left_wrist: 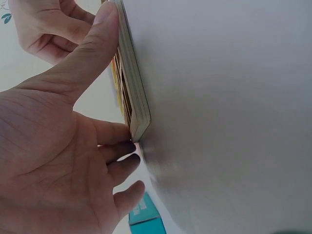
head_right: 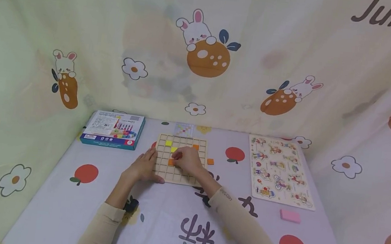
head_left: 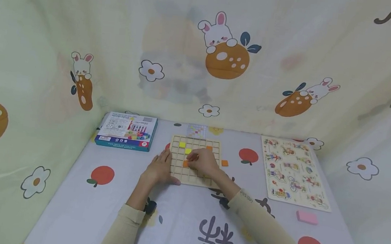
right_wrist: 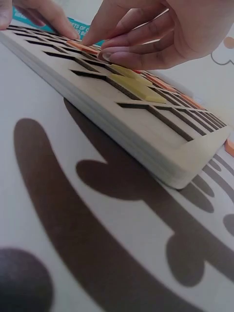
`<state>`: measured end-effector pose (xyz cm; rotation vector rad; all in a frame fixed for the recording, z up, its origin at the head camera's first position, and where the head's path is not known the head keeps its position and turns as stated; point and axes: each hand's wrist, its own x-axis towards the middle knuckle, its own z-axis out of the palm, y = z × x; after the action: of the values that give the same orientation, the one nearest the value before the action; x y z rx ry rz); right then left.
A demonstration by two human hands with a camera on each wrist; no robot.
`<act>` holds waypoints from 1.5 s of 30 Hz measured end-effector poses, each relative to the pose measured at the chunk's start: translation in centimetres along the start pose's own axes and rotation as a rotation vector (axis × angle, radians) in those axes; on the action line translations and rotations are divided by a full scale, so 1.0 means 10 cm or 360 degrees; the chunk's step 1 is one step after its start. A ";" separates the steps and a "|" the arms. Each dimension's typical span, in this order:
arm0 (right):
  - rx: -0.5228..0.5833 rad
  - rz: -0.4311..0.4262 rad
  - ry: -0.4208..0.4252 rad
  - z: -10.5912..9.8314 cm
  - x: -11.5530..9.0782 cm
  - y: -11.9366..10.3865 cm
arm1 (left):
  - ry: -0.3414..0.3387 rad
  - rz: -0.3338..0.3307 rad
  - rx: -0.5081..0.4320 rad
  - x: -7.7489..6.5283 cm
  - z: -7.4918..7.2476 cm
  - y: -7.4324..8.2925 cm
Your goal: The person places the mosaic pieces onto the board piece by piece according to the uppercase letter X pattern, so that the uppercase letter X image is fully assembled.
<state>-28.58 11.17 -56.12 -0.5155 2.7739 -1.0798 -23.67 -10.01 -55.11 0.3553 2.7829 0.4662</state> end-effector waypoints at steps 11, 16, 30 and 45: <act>-0.0025 0.0074 0.0193 -0.26 -0.14 0.15 | 0.0000 -0.0022 -0.0043 -0.02 -0.02 0.03; -0.0046 0.0144 0.0264 -0.45 -0.22 0.30 | 0.0014 -0.0036 -0.0065 -0.02 -0.04 0.05; -0.0213 0.0366 0.0183 -0.81 -0.43 0.74 | 0.0002 -0.0060 -0.0082 0.02 0.02 0.04; -0.0188 0.0289 0.0215 -0.79 -0.55 0.91 | 0.0034 -0.0016 -0.0041 -0.03 0.01 0.05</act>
<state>-27.77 24.39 -56.49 -0.2028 2.9451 -0.9489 -23.25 -9.66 -54.91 0.3321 2.7954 0.5063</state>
